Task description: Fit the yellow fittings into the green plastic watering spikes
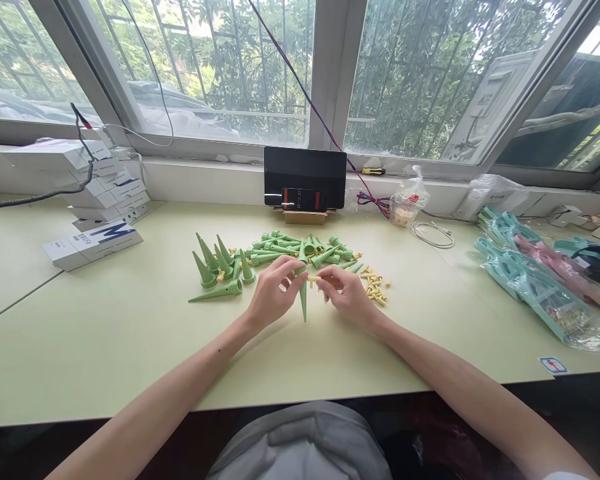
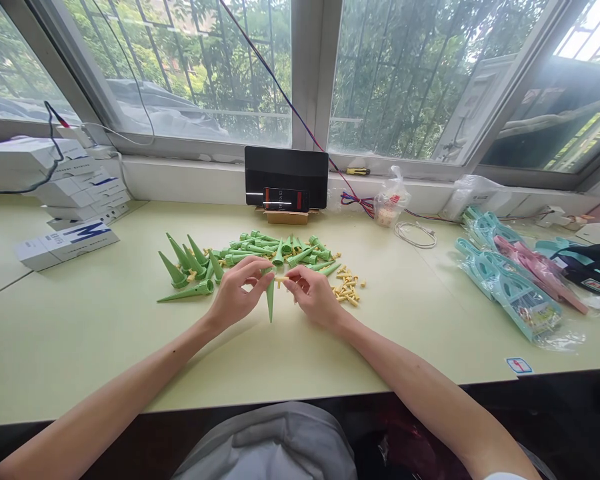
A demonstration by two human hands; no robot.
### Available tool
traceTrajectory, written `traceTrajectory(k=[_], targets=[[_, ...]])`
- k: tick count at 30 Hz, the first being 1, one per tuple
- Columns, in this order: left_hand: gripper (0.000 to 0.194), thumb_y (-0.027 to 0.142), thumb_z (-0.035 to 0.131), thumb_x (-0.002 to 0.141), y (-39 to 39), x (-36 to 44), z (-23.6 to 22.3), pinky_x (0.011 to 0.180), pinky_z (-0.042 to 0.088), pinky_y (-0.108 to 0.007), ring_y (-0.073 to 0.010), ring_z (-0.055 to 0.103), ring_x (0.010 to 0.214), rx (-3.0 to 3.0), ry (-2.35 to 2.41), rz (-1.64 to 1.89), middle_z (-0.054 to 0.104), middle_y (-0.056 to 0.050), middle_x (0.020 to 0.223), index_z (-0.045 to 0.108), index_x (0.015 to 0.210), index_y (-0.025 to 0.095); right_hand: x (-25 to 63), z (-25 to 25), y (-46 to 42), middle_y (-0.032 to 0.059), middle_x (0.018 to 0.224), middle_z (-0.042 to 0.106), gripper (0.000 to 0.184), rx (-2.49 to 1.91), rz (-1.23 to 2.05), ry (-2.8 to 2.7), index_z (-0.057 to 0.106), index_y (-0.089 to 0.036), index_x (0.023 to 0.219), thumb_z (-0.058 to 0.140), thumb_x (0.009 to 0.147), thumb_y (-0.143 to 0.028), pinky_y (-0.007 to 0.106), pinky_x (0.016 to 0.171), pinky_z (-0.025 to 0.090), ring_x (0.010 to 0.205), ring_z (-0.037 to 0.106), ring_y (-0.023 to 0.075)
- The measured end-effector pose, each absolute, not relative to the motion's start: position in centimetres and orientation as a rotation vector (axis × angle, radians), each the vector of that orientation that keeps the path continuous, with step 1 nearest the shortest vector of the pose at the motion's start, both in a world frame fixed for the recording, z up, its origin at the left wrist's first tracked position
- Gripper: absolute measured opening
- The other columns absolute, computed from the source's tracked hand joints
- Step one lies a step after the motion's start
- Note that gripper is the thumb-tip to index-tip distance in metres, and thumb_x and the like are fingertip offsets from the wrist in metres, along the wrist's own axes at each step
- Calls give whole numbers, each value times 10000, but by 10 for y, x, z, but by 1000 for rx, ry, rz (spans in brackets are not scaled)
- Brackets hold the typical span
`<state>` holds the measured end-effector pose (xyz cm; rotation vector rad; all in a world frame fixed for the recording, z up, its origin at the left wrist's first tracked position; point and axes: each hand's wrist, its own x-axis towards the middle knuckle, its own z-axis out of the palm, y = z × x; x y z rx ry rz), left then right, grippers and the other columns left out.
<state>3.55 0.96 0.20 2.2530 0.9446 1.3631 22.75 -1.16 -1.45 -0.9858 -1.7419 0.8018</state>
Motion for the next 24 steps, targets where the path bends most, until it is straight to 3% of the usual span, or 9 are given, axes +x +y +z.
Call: traceTrajectory(k=[24], targets=[[135,254,569,935,10,35,0,553,535,-186,-93,600,708,2283,848,1358,632,-46,976,666,1008,196,230,-15,-11,-31,521,497,427,-1047,736,-1827,534,-193,718,430,993,-503,249,505,363,474,462,112]])
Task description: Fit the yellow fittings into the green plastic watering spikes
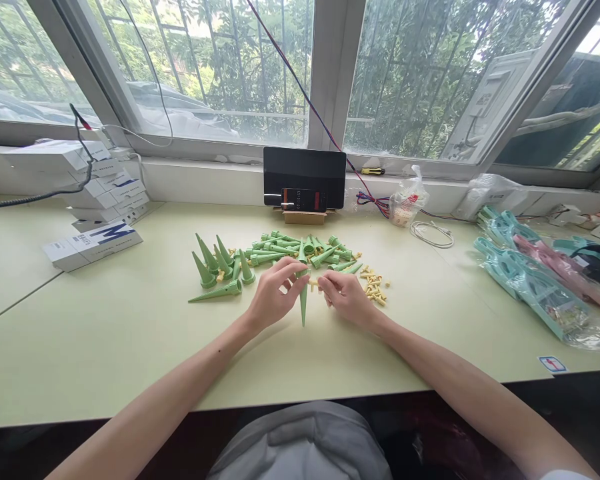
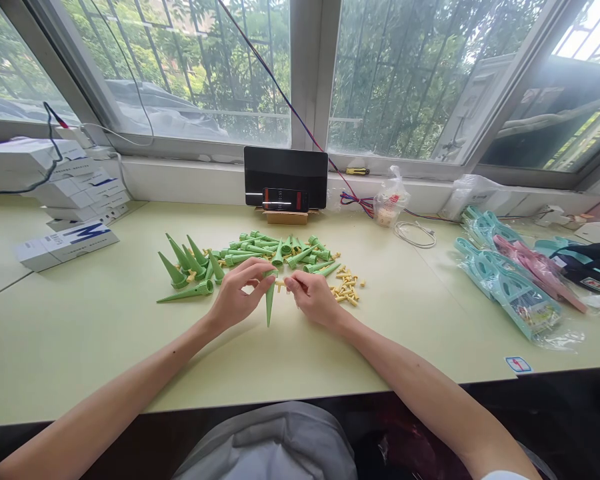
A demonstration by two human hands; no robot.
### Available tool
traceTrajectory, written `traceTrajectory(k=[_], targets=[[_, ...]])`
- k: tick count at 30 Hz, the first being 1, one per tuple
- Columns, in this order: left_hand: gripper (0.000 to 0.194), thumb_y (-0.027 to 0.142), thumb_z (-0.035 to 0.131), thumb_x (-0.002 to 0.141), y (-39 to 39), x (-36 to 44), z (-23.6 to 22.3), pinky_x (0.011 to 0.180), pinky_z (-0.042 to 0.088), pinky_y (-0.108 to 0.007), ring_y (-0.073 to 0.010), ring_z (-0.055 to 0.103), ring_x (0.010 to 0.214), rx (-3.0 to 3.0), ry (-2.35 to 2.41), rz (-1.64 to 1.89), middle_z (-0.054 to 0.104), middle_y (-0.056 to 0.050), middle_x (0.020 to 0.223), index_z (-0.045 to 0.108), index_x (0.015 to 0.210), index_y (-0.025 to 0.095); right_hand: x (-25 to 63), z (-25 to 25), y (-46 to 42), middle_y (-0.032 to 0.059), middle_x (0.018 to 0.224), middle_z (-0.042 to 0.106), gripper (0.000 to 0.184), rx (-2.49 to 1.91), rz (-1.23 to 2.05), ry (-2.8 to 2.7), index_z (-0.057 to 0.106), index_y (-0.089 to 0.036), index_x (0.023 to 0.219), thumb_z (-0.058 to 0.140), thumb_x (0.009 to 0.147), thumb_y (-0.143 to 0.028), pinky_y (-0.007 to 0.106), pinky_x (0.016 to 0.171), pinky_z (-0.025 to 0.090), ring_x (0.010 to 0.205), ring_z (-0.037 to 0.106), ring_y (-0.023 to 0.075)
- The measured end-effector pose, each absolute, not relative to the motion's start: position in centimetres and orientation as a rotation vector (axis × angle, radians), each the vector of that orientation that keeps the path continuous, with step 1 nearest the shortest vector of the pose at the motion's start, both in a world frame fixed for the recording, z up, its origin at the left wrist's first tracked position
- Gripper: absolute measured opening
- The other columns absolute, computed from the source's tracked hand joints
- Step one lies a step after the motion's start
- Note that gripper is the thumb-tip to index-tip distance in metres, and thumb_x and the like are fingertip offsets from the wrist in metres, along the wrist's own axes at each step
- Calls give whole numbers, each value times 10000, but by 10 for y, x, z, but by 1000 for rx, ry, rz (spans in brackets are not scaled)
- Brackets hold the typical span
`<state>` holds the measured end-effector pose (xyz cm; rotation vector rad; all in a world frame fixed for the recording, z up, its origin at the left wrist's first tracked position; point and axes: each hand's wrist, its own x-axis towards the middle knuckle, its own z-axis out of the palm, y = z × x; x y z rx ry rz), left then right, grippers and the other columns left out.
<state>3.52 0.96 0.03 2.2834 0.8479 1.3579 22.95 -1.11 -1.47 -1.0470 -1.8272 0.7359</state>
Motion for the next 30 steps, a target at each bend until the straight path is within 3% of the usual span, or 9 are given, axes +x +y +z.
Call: traceTrajectory(k=[14,21,30], targets=[[152,284,562,940,10,36,-1,554,545,-192,-97,604,707,2290,860,1356,643,-53,984,672,1006,203,229,-15,-12,-39,502,467,459,-1021,832,-1801,507,-201,710,390,1000,-537,266,530,414,464,472,118],[174,330,571,935,13,35,-1,568,549,-201,-88,594,662,2228,965,1339,639,-41,965,671,983,197,228,-13,-12,14,813,626,290,-952,817,-1777,586,-204,1044,570,932,-471,260,555,492,572,576,117],[190,354,566,936,13,35,-2,552,553,-201,-91,591,650,2183,950,1325,632,-39,936,668,974,198,229,-15,-12,3,731,613,234,-966,740,-1775,627,-203,965,563,945,-427,270,583,497,580,581,126]])
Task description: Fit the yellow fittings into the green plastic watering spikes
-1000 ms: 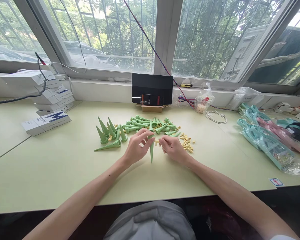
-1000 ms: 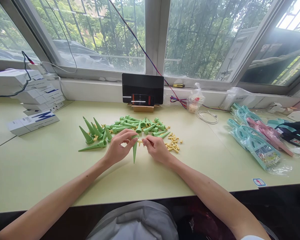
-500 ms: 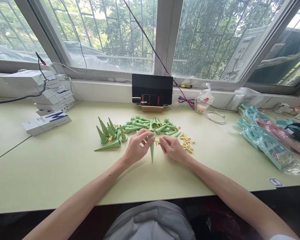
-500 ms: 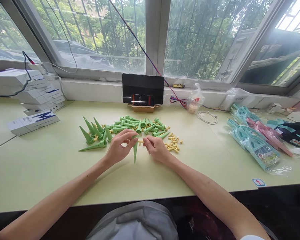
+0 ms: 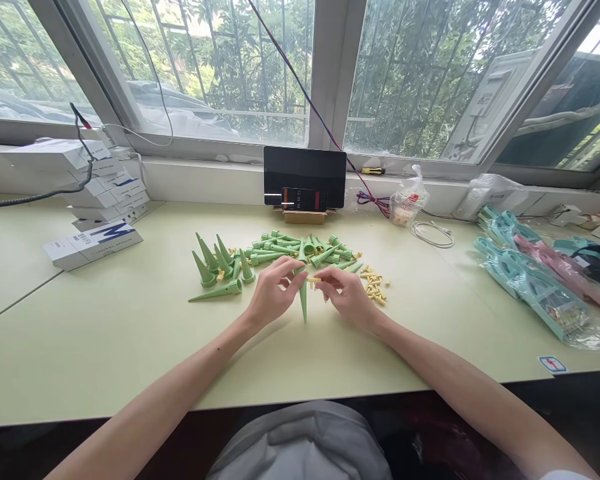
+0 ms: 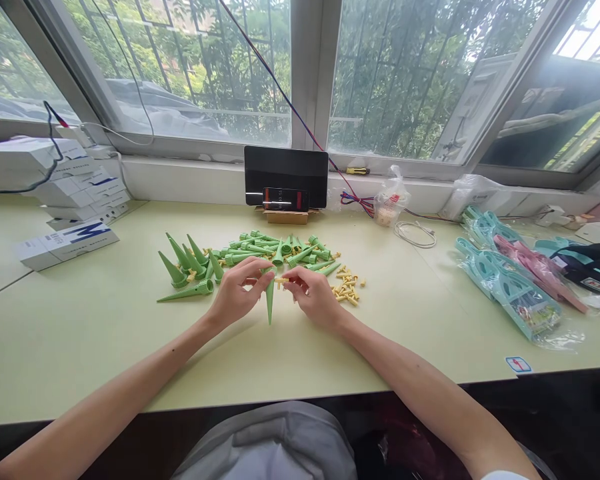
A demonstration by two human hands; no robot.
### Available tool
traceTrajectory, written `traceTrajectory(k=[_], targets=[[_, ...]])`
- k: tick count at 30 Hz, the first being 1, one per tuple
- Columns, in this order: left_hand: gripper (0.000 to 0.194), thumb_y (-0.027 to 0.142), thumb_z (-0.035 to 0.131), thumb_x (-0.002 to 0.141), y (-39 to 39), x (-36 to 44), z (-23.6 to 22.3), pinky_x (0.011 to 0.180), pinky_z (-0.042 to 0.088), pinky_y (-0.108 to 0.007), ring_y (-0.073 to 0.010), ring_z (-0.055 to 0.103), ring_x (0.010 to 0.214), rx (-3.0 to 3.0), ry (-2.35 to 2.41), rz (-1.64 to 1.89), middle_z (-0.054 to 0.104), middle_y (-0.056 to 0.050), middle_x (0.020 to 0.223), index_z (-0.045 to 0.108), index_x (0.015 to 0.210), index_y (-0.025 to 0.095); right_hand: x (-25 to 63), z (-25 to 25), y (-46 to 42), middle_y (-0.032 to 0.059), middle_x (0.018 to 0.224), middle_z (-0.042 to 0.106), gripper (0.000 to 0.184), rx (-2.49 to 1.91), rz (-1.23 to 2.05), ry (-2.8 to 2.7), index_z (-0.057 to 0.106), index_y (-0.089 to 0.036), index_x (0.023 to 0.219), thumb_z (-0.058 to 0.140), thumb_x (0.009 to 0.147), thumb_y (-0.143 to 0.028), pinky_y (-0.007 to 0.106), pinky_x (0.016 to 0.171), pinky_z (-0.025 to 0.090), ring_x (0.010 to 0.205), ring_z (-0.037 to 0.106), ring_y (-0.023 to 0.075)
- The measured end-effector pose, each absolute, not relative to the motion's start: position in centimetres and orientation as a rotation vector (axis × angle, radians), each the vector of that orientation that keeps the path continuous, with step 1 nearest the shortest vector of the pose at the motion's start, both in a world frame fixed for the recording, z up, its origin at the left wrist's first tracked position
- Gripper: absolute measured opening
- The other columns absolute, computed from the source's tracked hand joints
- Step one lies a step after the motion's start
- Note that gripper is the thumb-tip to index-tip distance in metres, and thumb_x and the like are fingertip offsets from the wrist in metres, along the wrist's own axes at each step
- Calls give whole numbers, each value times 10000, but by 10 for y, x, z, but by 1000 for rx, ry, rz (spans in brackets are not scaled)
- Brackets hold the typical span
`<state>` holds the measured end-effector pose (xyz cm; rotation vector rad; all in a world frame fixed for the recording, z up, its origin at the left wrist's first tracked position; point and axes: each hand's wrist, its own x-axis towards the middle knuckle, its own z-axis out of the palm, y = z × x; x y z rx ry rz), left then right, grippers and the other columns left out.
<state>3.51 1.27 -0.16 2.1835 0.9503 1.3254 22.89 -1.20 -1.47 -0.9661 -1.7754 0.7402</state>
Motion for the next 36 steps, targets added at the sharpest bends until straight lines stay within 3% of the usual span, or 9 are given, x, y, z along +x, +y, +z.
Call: traceTrajectory(k=[6,13,21,36], targets=[[226,402,600,907,13,36,-3,474,541,-200,-102,592,618,2031,941,1304,622,-32,873,673,956,194,229,-16,-11,10,741,620,253,-948,704,-1767,627,-200,937,562,940,-445,270,569,498,561,584,122],[262,398,581,923,10,37,2,457,504,-221,-100,563,471,1821,880,1170,572,21,582,637,807,170,229,-17,-11,15,765,618,195,-914,680,-1779,614,-198,923,569,939,-387,281,584,516,573,597,126],[218,381,618,904,13,36,-3,467,515,-230,-99,582,513,1832,857,1209,601,6,696,656,865,170,229,-15,-13,8,737,626,179,-937,716,-1796,613,-193,929,558,946,-362,268,585,495,563,579,119],[158,309,589,931,13,35,-5,514,511,-211,-72,558,556,2074,872,1276,585,-14,835,672,925,174,230,-15,-12,-9,612,572,353,-994,711,-1843,562,-189,765,487,980,-458,250,552,411,522,507,114]])
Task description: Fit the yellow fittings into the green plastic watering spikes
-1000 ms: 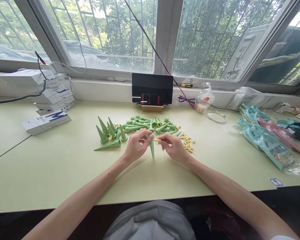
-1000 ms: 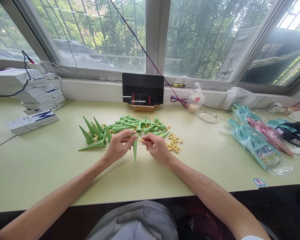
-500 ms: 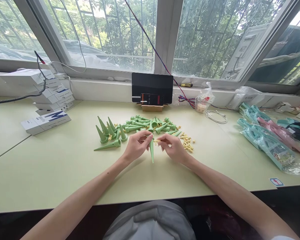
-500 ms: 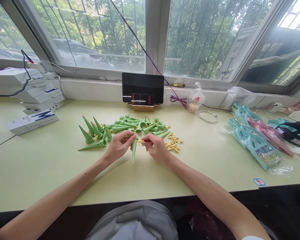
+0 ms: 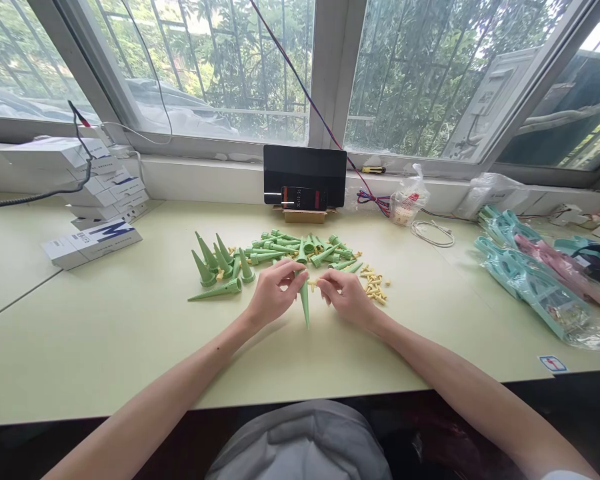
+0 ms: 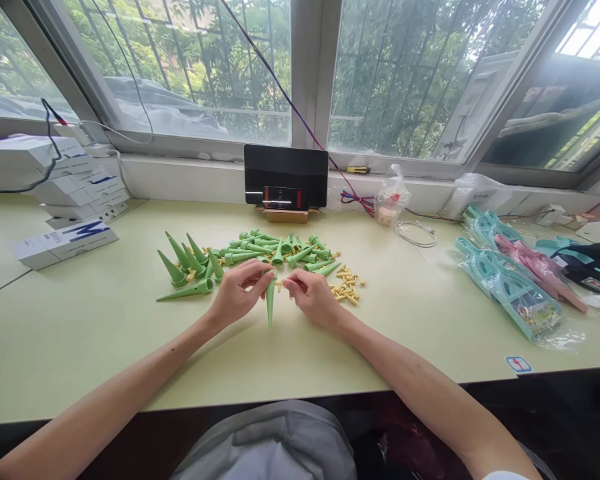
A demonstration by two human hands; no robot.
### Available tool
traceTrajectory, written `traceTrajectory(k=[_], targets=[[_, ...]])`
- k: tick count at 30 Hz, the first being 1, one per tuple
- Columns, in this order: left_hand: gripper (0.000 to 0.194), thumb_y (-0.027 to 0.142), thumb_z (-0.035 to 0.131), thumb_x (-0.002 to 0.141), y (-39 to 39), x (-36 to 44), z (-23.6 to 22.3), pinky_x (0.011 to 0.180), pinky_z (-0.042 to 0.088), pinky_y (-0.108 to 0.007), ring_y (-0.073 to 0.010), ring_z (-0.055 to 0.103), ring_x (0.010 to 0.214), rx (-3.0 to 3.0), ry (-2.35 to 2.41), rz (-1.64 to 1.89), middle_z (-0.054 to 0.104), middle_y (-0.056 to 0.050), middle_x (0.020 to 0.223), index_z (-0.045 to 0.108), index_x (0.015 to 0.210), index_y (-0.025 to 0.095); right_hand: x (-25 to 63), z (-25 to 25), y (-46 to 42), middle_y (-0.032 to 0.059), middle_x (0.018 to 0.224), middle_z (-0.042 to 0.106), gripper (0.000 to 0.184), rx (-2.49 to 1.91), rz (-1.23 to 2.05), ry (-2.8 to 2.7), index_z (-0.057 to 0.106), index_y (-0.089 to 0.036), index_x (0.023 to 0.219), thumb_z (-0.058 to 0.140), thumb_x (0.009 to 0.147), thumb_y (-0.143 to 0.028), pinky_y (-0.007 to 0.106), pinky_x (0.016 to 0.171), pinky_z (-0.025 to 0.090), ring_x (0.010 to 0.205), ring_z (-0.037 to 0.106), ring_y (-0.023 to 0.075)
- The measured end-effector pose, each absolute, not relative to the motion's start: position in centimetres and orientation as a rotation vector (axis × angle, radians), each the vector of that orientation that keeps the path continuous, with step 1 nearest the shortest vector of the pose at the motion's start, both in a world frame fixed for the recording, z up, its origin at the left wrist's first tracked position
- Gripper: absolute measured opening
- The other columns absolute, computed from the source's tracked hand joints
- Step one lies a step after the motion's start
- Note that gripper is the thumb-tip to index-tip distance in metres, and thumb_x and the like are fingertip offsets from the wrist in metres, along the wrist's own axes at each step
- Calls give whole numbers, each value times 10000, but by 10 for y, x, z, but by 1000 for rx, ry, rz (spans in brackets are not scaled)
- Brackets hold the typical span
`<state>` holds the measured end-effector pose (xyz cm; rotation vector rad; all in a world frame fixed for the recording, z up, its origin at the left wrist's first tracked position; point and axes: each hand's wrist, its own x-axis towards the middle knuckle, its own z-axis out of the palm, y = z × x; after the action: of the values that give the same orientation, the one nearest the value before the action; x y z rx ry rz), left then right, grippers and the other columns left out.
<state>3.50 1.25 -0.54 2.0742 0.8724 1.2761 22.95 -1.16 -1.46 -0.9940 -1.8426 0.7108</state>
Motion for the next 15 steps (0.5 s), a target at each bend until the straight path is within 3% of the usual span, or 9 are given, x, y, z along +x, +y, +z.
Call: traceTrajectory(k=[9,12,15], targets=[[154,299,583,931,12,36,-5,566,526,-209,-92,545,641,2160,850,1283,585,-22,839,676,949,177,229,-18,-10,-36,487,460,505,-1009,741,-1871,542,-184,669,372,1016,-509,268,604,421,484,456,114],[165,312,584,930,12,36,-6,554,519,-210,-91,536,630,2145,876,1284,589,-22,841,679,946,178,229,-17,-10,-24,522,496,503,-1029,721,-1848,520,-186,655,369,1018,-499,264,601,419,502,473,112],[168,316,591,926,13,37,-5,542,509,-209,-89,532,617,2129,904,1293,590,-20,831,683,942,176,228,-16,-10,-4,645,578,375,-1022,718,-1810,558,-186,771,457,992,-471,253,569,416,536,505,112]])
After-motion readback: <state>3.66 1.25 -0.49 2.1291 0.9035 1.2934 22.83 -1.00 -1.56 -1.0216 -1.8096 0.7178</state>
